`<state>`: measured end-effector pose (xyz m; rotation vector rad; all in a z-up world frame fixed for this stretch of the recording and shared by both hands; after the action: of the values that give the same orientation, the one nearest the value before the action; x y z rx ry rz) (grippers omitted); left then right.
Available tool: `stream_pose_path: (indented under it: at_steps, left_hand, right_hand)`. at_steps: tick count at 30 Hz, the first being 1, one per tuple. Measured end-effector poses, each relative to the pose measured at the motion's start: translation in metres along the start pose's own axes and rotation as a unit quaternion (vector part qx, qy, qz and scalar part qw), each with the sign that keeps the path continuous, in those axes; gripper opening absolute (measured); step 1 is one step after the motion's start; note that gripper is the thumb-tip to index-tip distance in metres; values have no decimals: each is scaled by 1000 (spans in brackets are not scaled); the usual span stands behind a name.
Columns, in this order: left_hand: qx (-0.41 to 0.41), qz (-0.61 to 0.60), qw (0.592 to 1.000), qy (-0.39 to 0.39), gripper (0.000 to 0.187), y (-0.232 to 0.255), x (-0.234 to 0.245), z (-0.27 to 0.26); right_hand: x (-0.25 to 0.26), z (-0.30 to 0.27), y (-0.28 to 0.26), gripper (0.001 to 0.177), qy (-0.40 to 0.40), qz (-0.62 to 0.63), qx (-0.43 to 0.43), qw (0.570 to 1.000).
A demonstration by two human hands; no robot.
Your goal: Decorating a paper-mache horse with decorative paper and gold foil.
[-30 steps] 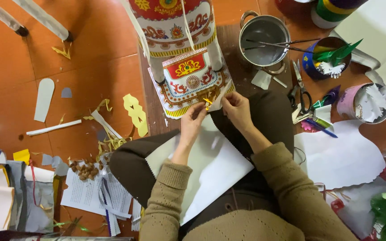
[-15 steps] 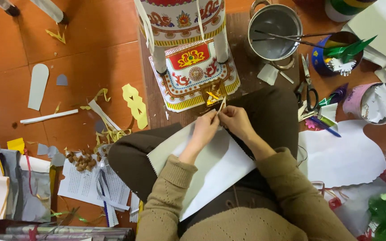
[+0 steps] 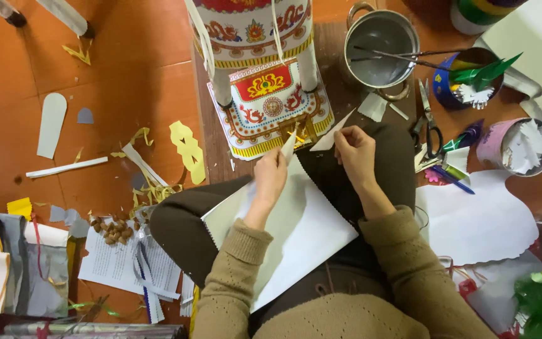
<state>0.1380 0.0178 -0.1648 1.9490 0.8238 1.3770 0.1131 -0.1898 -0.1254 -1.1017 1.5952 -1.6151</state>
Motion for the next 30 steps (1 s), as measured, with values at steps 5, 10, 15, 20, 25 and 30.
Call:
stream_pose_path:
  at_steps: [5, 10, 15, 20, 25, 30]
  left_hand:
    - [-1, -65, 998, 10, 28, -8, -4, 8]
    - [20, -121, 992, 9, 27, -11, -6, 13]
    - [62, -182, 981, 0, 25, -30, -10, 22]
    - [72, -231, 970, -2, 24, -38, -12, 28]
    - [90, -323, 942, -23, 28, -27, -10, 25]
    - [146, -375, 912, -80, 35, -25, -15, 28]
  right_hand:
    - [5, 9, 5, 6, 52, -52, 51, 996]
    - [6, 64, 50, 13, 16, -425, 125, 896]
    - [-7, 94, 54, 12, -85, -515, 115, 845]
    - [34, 150, 43, 6, 4, -564, 264, 782]
    - [94, 182, 33, 12, 135, -706, 350, 601]
    - [103, 173, 40, 11, 38, -699, 361, 616]
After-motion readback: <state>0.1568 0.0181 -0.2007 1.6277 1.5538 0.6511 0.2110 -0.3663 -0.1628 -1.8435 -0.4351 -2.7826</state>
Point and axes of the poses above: each hand's wrist, its own z-axis towards the middle knuckle, its own x-axis out of the back of the hand, y = z × x, the point moved 5 cm from there along z, towards the middle knuckle, and after that the axes turned 4 degrees about x, right-handed, at the moved point
